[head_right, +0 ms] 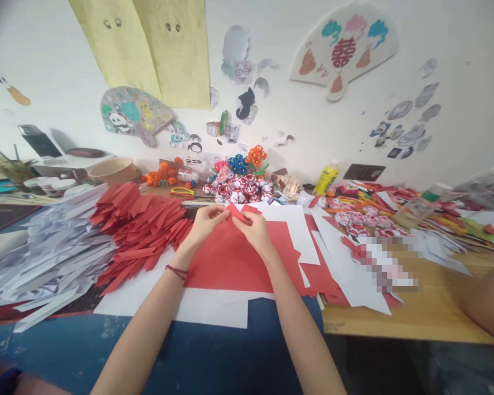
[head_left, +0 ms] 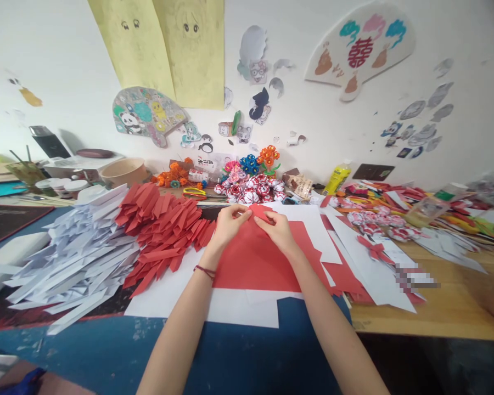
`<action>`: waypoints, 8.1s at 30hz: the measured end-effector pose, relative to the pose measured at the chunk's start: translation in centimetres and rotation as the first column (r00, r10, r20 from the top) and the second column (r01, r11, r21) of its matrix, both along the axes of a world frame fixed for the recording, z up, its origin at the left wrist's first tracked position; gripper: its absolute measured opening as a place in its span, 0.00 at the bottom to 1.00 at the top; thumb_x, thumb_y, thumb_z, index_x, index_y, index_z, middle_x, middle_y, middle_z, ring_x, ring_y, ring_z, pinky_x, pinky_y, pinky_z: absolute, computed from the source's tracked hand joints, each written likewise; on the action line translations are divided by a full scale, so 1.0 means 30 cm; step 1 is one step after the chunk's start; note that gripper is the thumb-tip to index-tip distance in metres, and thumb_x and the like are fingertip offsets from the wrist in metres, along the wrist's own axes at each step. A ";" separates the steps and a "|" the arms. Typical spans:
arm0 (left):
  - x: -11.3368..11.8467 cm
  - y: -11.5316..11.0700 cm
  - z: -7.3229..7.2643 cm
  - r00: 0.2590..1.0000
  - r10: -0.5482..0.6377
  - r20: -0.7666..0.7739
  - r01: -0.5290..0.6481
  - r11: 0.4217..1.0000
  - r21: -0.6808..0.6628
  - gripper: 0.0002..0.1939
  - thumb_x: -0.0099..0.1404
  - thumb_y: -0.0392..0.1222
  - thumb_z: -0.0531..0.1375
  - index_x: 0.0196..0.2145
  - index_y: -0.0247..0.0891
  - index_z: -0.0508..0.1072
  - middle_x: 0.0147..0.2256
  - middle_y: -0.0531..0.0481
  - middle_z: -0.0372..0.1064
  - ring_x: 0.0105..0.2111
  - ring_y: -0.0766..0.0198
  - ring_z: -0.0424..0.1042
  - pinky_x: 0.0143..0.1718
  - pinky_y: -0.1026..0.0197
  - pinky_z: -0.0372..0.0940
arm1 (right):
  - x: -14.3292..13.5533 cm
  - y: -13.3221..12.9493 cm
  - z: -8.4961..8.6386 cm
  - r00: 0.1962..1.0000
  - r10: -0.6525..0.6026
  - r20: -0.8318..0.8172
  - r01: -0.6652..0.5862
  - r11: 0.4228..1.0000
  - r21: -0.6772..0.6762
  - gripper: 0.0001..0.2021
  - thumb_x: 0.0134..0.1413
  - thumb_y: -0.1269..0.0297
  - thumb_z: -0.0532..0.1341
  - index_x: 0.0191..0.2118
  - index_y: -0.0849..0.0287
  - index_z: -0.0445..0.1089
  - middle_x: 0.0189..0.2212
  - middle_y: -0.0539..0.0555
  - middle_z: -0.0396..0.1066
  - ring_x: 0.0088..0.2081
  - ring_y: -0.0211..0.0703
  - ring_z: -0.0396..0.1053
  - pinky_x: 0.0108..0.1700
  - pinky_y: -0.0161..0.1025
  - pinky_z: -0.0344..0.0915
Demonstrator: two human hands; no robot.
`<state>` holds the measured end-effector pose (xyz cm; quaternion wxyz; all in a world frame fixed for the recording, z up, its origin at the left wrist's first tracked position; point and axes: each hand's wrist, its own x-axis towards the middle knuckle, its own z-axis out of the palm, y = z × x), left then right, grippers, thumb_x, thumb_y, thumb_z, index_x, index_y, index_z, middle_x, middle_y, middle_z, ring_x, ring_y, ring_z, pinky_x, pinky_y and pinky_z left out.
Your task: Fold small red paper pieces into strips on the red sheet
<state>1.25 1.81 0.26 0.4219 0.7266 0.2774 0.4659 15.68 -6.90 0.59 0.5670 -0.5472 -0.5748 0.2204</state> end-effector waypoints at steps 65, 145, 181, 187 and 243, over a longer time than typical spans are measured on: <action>0.004 -0.084 0.038 0.891 0.323 -0.319 -0.182 0.898 0.400 0.14 0.69 0.48 0.53 0.29 0.40 0.70 0.27 0.50 0.70 0.26 0.63 0.66 0.28 0.63 0.48 | 0.015 0.004 -0.011 0.999 -0.047 -0.026 0.048 0.997 0.058 0.20 0.52 0.53 0.62 0.21 0.57 0.54 0.21 0.46 0.48 0.24 0.34 0.47 0.26 0.35 0.46; -0.019 -0.094 0.033 0.815 0.405 -0.414 0.079 0.630 0.773 0.12 0.70 0.35 0.51 0.45 0.41 0.72 0.44 0.47 0.69 0.39 0.63 0.68 0.37 0.62 0.59 | 0.080 0.038 -0.065 0.992 -0.122 -0.043 0.124 0.992 0.028 0.19 0.53 0.46 0.62 0.27 0.58 0.69 0.22 0.52 0.67 0.26 0.44 0.65 0.28 0.38 0.62; 0.008 -0.071 0.036 0.989 0.120 -0.090 -0.090 0.954 0.286 0.01 0.63 0.37 0.59 0.34 0.38 0.69 0.33 0.54 0.72 0.29 0.69 0.66 0.33 0.66 0.59 | 0.039 0.003 -0.020 0.977 0.089 -0.196 -0.107 0.991 -0.079 0.17 0.44 0.49 0.69 0.30 0.61 0.73 0.26 0.53 0.73 0.28 0.42 0.69 0.31 0.38 0.64; 0.014 -0.064 0.026 0.995 0.089 -0.053 -0.072 0.960 0.270 0.02 0.63 0.37 0.59 0.35 0.38 0.68 0.34 0.53 0.72 0.29 0.69 0.66 0.33 0.66 0.59 | 0.034 0.002 -0.018 0.975 0.101 -0.198 -0.120 0.989 -0.090 0.17 0.45 0.51 0.69 0.34 0.62 0.77 0.28 0.55 0.75 0.30 0.44 0.70 0.34 0.39 0.66; 0.027 -0.048 0.014 0.976 0.103 -0.192 -0.076 0.987 0.144 0.13 0.66 0.45 0.55 0.29 0.36 0.73 0.26 0.52 0.72 0.24 0.69 0.65 0.29 0.66 0.57 | 0.043 0.016 -0.038 0.978 0.123 -0.168 -0.139 0.987 -0.086 0.17 0.50 0.53 0.66 0.40 0.62 0.75 0.32 0.56 0.76 0.29 0.43 0.70 0.30 0.37 0.67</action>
